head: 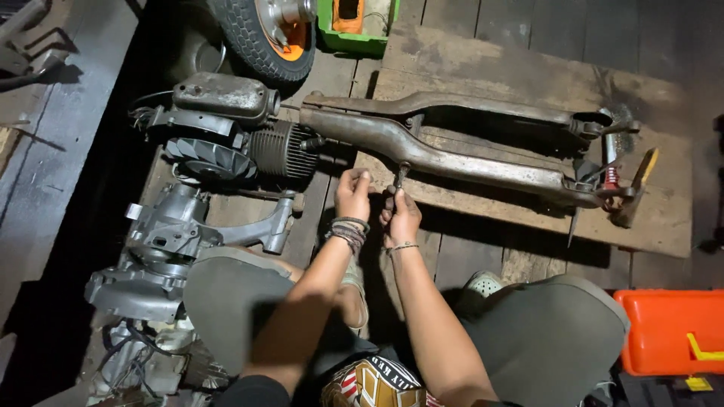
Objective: The person sits on the floor and works on a motorcycle swingarm, using a screwdriver to manipulate a bolt. They then open an orange toolbox and place a small metal part inside.
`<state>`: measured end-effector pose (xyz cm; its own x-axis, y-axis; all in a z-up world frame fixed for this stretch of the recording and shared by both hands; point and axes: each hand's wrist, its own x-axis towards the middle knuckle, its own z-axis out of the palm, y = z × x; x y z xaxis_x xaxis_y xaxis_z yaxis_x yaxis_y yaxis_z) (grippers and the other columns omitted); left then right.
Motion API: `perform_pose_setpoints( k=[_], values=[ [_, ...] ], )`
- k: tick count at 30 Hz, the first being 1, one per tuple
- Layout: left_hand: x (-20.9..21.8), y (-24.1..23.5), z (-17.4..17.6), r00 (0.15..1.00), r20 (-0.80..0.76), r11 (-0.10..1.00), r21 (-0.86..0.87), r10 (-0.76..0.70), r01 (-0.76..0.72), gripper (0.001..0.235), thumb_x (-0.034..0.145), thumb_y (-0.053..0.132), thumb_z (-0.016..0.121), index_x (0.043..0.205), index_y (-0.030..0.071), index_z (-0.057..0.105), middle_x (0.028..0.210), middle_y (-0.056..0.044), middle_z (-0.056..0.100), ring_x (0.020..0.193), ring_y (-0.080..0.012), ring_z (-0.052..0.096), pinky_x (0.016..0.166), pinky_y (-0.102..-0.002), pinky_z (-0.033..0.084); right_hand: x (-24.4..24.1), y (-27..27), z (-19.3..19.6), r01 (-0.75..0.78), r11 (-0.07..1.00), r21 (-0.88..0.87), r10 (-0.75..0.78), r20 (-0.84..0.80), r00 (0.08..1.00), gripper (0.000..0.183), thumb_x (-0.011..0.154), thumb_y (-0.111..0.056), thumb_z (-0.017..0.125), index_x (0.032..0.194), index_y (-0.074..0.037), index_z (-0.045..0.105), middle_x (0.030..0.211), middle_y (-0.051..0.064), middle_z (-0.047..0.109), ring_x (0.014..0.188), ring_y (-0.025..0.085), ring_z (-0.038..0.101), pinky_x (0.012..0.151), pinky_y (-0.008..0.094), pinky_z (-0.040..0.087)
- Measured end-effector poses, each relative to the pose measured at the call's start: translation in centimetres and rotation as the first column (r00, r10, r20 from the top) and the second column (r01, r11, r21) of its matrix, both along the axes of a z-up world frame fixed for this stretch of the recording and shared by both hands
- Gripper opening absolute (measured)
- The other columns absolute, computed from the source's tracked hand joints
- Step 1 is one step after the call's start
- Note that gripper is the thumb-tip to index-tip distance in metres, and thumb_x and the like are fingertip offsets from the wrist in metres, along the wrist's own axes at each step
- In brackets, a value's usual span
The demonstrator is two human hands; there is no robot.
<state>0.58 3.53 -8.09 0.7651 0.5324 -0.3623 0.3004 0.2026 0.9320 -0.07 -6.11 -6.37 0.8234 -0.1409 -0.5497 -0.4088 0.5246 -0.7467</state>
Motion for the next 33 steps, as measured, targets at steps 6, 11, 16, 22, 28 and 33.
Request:
perform_pose_setpoints(
  k=[6, 11, 16, 22, 28, 33],
  values=[
    [0.4, -2.2, -1.1, 0.960, -0.244, 0.940, 0.274, -0.135, 0.201, 0.022, 0.088, 0.040, 0.073, 0.104, 0.026, 0.079, 0.099, 0.000, 0.079, 0.102, -0.0239, 0.075, 0.087, -0.037, 0.060, 0.5, -1.1, -3.6, -0.035, 0.984, -0.173, 0.025, -0.056, 0.998, 0.028, 0.101, -0.018, 0.066, 0.115, 0.006, 0.064, 0.070, 0.009, 0.058, 0.046, 0.013, 0.051, 0.037, 0.026, 0.041],
    [0.2, -2.5, 0.0, 0.953, -0.251, 0.925, 0.295, -0.167, 0.239, 0.020, 0.087, 0.035, 0.073, 0.103, 0.024, 0.080, 0.097, -0.003, 0.079, 0.101, -0.0265, 0.075, 0.087, -0.039, 0.060, 0.9, -1.6, -4.0, 0.007, 0.977, -0.214, -0.004, 0.013, 1.000, 0.021, 0.100, -0.015, 0.066, 0.109, 0.005, 0.063, 0.064, 0.012, 0.057, 0.042, 0.018, 0.052, 0.036, 0.030, 0.043],
    [0.2, -1.8, 1.3, 0.950, -0.252, 0.937, 0.247, -0.184, 0.247, 0.024, 0.090, 0.031, 0.071, 0.107, 0.015, 0.080, 0.100, -0.012, 0.079, 0.101, -0.0333, 0.074, 0.086, -0.044, 0.060, -0.5, -1.1, -4.2, 0.004, 0.997, -0.079, -0.001, 0.043, 0.999, 0.021, 0.106, -0.015, 0.058, 0.108, 0.006, 0.061, 0.070, 0.014, 0.061, 0.045, 0.018, 0.056, 0.039, 0.028, 0.046],
    [1.4, -2.0, -1.4, 0.968, -0.170, 0.982, 0.007, -0.185, 0.189, 0.028, 0.090, 0.035, 0.074, 0.107, 0.013, 0.078, 0.065, -0.010, 0.071, 0.041, -0.0197, 0.063, 0.037, -0.034, 0.055, -0.6, -1.0, -4.8, 0.013, 0.996, -0.088, 0.002, 0.165, 0.986, 0.015, 0.102, -0.013, 0.060, 0.094, -0.001, 0.064, 0.070, 0.010, 0.062, 0.050, 0.016, 0.063, 0.043, 0.026, 0.051],
    [0.4, -2.6, 1.6, 0.952, -0.139, 0.937, 0.186, -0.273, 0.296, 0.043, 0.085, 0.039, 0.081, 0.114, 0.008, 0.077, 0.113, -0.015, 0.077, 0.110, -0.0336, 0.072, 0.093, -0.045, 0.059, -1.4, -0.8, -2.0, -0.045, 0.977, -0.209, 0.094, 0.229, 0.969, 0.015, 0.100, -0.015, 0.068, 0.095, -0.001, 0.067, 0.078, 0.010, 0.063, 0.070, 0.018, 0.061, 0.059, 0.030, 0.054],
    [1.0, -3.2, 3.8, 0.948, -0.174, 0.917, 0.257, -0.268, 0.306, 0.036, 0.086, 0.034, 0.080, 0.108, 0.005, 0.079, 0.107, -0.016, 0.078, 0.108, -0.0336, 0.073, 0.091, -0.044, 0.060, -1.3, -1.6, -4.5, -0.041, 0.949, -0.313, 0.114, 0.217, 0.969, 0.018, 0.100, -0.014, 0.067, 0.087, -0.002, 0.067, 0.074, 0.009, 0.064, 0.074, 0.016, 0.060, 0.065, 0.030, 0.052]
  ],
)
